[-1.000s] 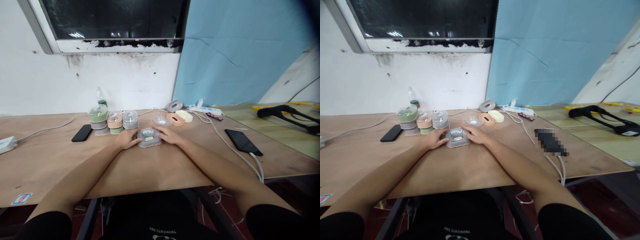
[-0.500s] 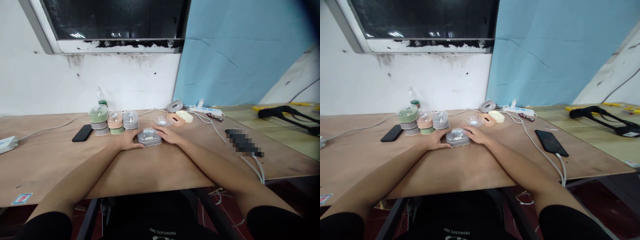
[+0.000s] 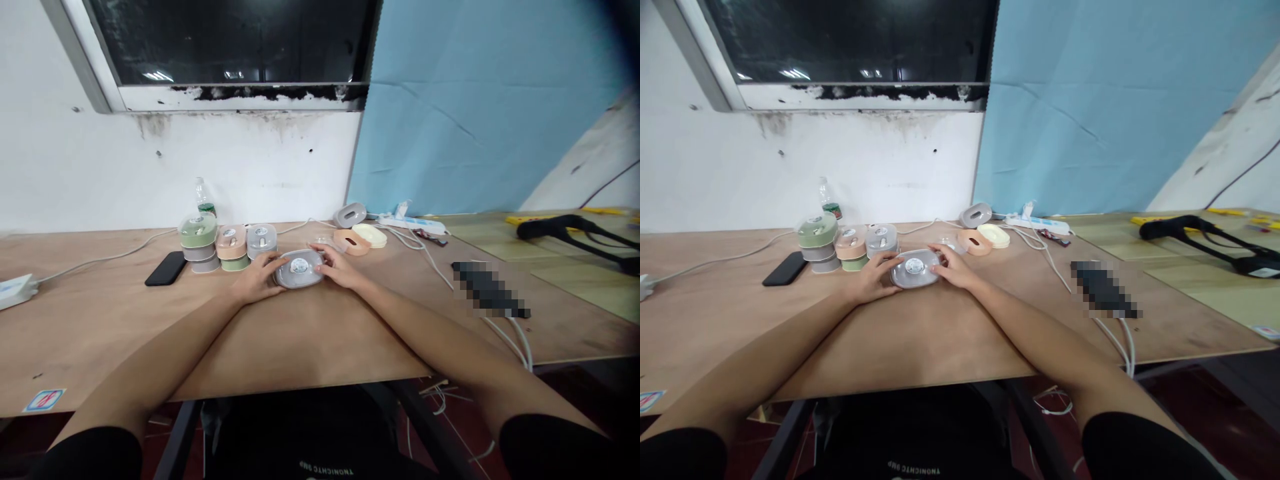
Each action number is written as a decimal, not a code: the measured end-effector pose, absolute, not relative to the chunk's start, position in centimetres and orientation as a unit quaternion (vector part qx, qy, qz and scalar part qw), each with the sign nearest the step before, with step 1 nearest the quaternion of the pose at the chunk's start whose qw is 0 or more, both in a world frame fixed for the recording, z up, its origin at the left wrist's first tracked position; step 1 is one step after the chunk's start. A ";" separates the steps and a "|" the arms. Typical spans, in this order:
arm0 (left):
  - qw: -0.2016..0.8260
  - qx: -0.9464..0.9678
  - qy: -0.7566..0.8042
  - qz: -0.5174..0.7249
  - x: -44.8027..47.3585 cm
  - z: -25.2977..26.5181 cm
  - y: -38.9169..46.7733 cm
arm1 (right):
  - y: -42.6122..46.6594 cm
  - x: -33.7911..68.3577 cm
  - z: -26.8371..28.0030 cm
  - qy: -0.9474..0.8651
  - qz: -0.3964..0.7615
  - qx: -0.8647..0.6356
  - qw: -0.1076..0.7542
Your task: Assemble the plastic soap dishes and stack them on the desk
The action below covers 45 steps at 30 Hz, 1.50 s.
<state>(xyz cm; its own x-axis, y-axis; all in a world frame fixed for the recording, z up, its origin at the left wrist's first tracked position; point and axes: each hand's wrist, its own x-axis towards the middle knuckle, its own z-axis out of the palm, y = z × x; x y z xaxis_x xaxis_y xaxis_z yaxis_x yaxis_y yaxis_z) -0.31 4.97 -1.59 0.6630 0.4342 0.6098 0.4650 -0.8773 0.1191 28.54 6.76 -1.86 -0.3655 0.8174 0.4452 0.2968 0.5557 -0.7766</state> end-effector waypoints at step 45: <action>0.127 -0.643 -0.495 -0.570 -4.5 0.6 6.6 | 9.4 31.6 -1.2 -0.637 0.147 -0.491 0.576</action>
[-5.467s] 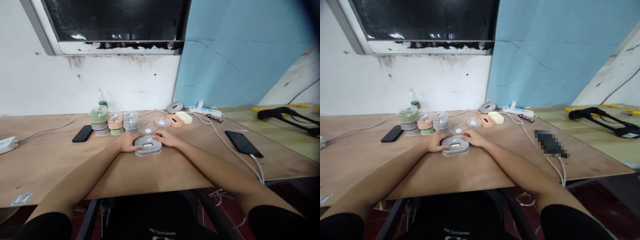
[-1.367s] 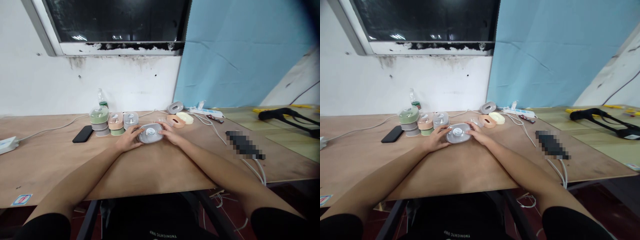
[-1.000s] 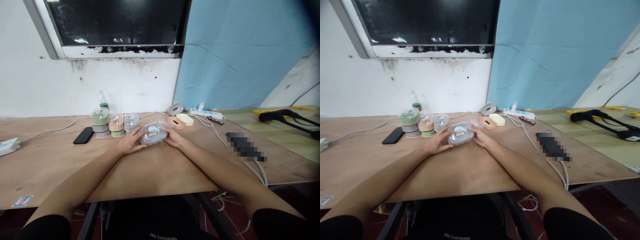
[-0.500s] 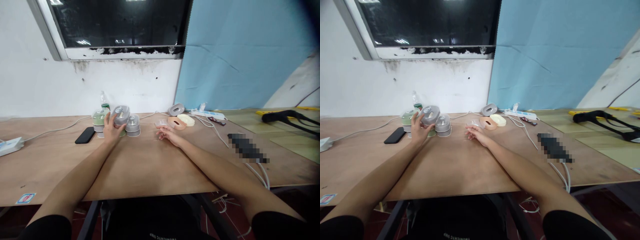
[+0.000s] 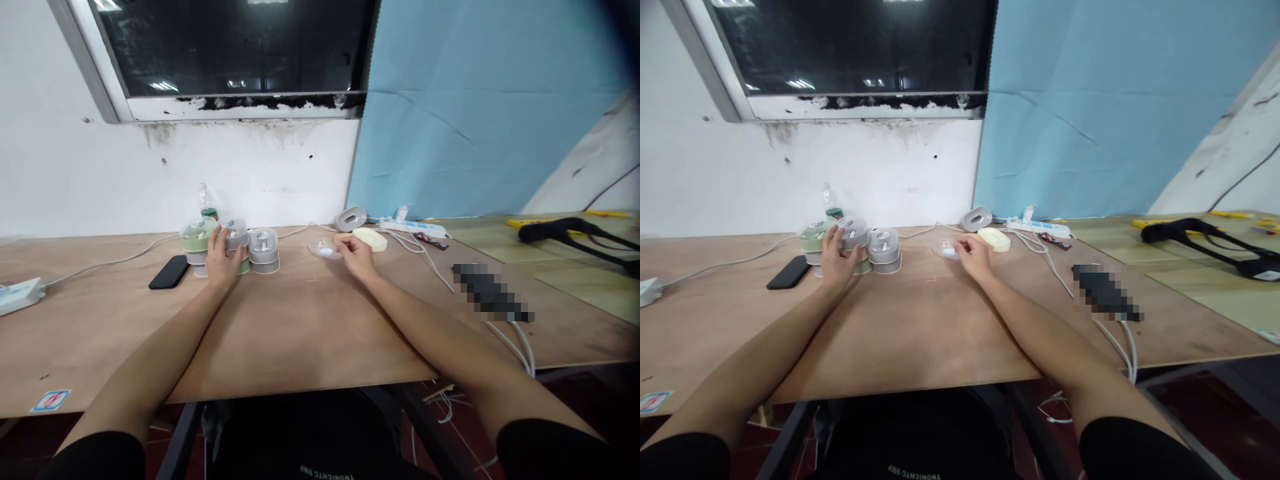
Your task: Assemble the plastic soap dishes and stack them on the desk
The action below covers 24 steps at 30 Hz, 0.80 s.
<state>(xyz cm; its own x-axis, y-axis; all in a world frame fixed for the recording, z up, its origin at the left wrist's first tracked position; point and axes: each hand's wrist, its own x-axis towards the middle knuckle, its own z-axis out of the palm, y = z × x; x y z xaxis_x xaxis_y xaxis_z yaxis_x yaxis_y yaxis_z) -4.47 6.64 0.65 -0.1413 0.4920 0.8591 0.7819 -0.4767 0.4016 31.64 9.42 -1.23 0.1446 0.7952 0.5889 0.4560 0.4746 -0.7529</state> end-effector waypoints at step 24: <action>0.031 -0.914 -0.353 -0.196 -0.9 -1.1 4.9 | 13.3 40.7 -2.7 -0.568 -0.025 -0.768 0.295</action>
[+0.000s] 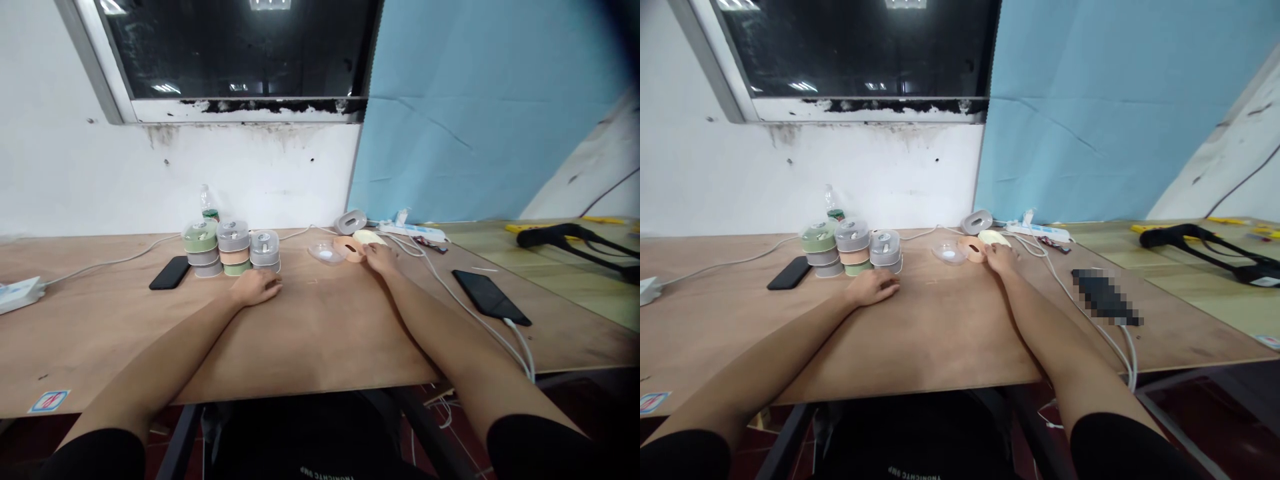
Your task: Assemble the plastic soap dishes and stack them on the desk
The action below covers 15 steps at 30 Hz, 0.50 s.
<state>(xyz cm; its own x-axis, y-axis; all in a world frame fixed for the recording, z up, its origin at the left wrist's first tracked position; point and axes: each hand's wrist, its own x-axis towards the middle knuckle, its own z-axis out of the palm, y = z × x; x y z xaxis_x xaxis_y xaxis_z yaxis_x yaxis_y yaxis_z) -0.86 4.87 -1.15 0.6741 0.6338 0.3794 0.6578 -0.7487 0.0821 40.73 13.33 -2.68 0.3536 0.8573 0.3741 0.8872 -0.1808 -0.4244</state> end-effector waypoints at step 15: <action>0.037 -0.916 -0.356 -0.182 -0.7 -1.1 4.9 | 12.4 39.5 -2.0 -0.534 -0.051 -0.772 0.341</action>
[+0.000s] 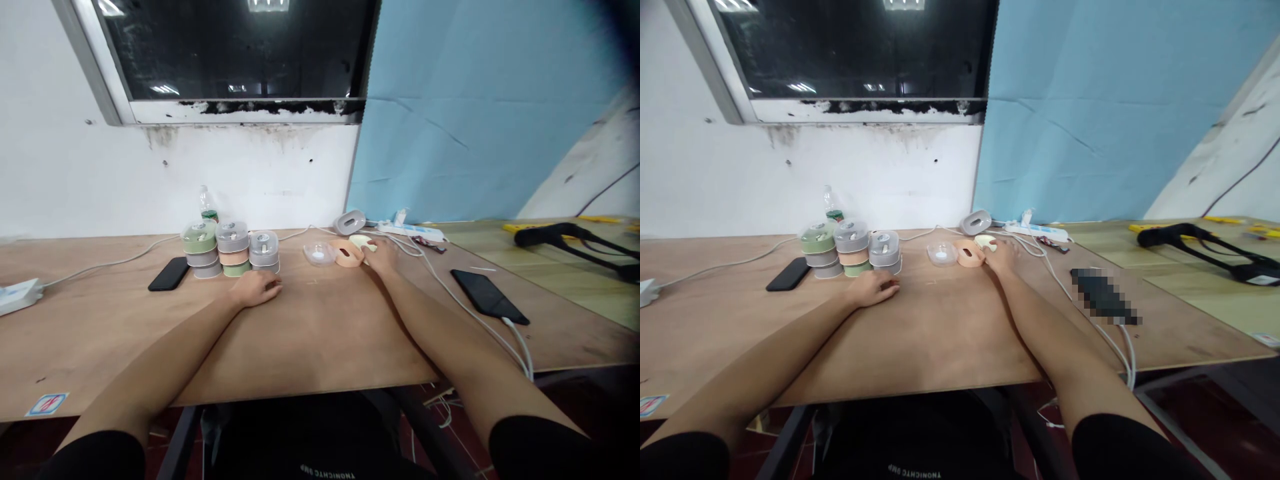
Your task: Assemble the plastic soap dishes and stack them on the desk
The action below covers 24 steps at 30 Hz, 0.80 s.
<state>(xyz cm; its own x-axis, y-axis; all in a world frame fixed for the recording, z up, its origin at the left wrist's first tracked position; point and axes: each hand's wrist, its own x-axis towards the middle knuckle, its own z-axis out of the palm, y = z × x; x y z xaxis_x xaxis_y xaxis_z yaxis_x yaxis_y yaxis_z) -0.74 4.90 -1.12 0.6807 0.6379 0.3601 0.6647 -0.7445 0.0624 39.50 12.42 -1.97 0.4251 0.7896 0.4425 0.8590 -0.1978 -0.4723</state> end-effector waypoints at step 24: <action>0.025 -0.915 -0.355 -0.189 -0.7 -1.2 4.9 | 13.7 42.5 -3.2 -0.411 -0.023 -0.804 0.428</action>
<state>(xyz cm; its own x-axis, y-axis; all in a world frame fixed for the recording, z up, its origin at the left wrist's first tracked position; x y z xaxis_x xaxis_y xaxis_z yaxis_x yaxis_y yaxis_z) -0.69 4.91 -1.15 0.6767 0.6401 0.3638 0.6591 -0.7469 0.0883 42.54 13.72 -3.25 0.6603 0.6421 0.3895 0.6814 -0.2943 -0.6701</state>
